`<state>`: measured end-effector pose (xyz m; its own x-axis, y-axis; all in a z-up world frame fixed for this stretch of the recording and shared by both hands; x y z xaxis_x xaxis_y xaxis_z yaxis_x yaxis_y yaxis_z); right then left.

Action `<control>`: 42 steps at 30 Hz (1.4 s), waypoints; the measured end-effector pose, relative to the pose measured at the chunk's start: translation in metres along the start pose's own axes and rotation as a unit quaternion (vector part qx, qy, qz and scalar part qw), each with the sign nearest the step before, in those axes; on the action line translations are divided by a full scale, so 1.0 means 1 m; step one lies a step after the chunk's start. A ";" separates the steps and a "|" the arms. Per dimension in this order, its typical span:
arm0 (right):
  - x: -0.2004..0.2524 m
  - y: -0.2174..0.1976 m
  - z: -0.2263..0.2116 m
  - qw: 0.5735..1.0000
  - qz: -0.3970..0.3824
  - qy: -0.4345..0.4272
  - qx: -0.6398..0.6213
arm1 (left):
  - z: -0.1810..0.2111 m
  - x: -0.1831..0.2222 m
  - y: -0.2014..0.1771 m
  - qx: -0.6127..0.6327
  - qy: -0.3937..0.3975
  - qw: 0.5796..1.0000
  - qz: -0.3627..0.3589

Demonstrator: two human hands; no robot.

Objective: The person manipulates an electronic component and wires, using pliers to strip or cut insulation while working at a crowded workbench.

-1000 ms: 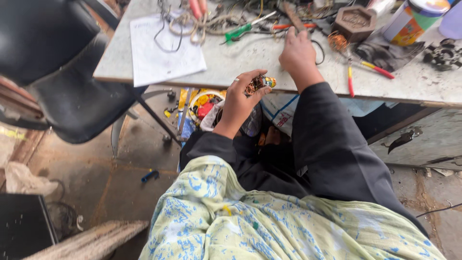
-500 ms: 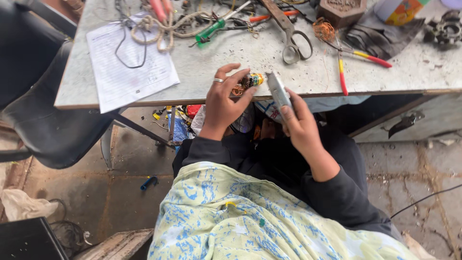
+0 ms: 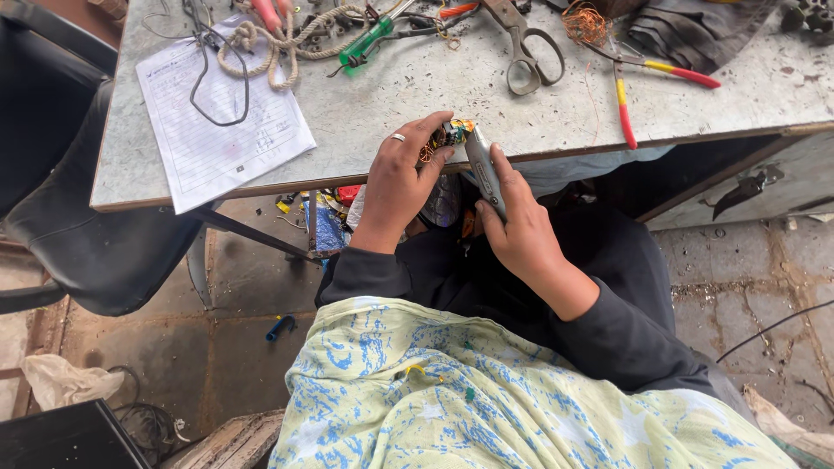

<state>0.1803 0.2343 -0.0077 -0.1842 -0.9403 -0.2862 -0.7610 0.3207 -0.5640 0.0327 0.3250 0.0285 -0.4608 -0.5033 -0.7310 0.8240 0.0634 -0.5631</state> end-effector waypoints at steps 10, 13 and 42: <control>0.000 0.001 -0.003 0.999 -0.013 0.033 0.010 | 0.002 0.003 0.008 -0.072 -0.001 0.997 0.015; -0.001 0.000 -0.009 0.999 -0.014 0.025 0.023 | 0.003 0.003 0.008 -0.075 0.003 0.997 0.019; -0.017 -0.004 -0.023 0.994 -0.054 0.056 0.073 | 0.003 0.002 0.007 -0.058 0.010 0.997 0.044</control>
<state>0.1719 0.2461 0.0175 -0.1815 -0.9742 -0.1340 -0.6828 0.2229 -0.6958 0.0388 0.3221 0.0241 -0.3968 -0.4734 -0.7864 0.8184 0.2057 -0.5367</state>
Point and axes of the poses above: each hand's wrist, its own x-axis away from the middle knuckle, its own y-axis out of the palm, z = x × y, the point moved 9 cm from there along -x, towards the middle knuckle, and after that the axes turned 14 degrees about y, right-handed, at the moved point
